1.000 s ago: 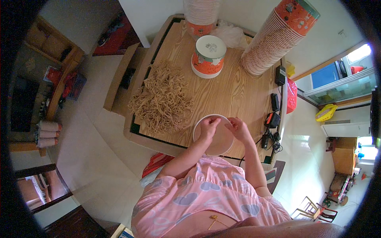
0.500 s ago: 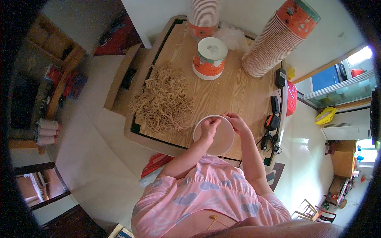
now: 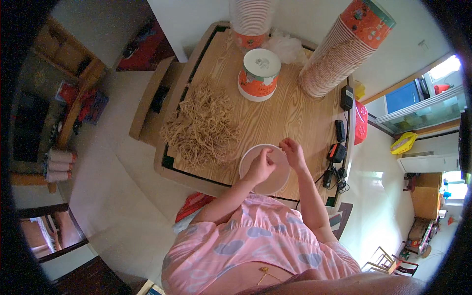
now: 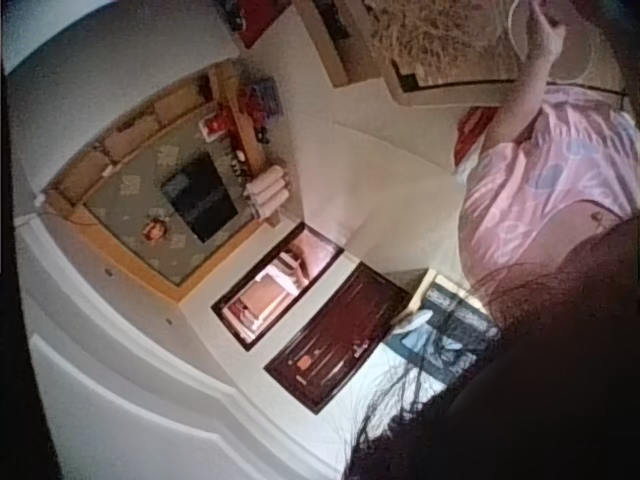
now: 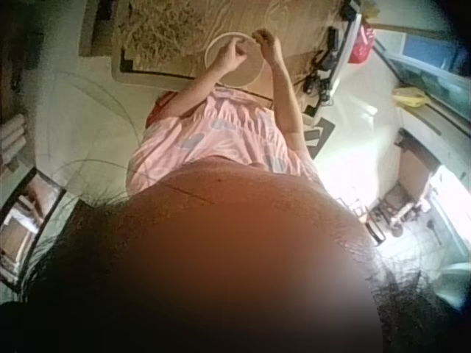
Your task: Adding shredded paper filler to decorative paper containers.
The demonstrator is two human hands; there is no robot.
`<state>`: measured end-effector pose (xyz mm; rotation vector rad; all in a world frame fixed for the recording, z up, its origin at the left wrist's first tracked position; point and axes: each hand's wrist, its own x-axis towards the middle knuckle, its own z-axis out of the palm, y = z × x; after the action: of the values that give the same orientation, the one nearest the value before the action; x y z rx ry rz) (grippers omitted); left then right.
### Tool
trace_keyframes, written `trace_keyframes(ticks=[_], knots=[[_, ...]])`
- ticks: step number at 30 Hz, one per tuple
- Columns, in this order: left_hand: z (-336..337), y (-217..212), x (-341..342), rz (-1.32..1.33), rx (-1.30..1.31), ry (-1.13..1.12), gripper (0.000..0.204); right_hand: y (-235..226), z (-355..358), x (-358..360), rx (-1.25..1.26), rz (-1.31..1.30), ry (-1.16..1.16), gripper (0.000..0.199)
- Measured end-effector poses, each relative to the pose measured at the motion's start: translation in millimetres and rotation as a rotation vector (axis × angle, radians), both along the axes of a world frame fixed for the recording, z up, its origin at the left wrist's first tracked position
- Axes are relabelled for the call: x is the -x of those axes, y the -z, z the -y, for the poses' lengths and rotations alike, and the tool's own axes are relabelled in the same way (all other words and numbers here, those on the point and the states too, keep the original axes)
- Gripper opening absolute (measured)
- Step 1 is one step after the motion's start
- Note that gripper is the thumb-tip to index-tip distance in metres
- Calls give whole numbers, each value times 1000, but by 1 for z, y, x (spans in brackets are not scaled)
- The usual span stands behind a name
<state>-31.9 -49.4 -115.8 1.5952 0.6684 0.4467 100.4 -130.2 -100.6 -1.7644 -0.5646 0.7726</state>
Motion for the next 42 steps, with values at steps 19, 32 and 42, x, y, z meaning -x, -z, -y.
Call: trace_keyframes(ticks=[19, 32, 42], knots=[[-40, -37, -25, -148, -170, 501, 23, -30, 10, 26, -43, 576, 58, 5], [-31, -7, -19, -95, 274, 280, 10, -51, 24, 57, 185, 899, -105, 26], [-31, -21, -14, -98, 307, 315, 15, -47, 27, 52, -1, 751, 5, 7]])
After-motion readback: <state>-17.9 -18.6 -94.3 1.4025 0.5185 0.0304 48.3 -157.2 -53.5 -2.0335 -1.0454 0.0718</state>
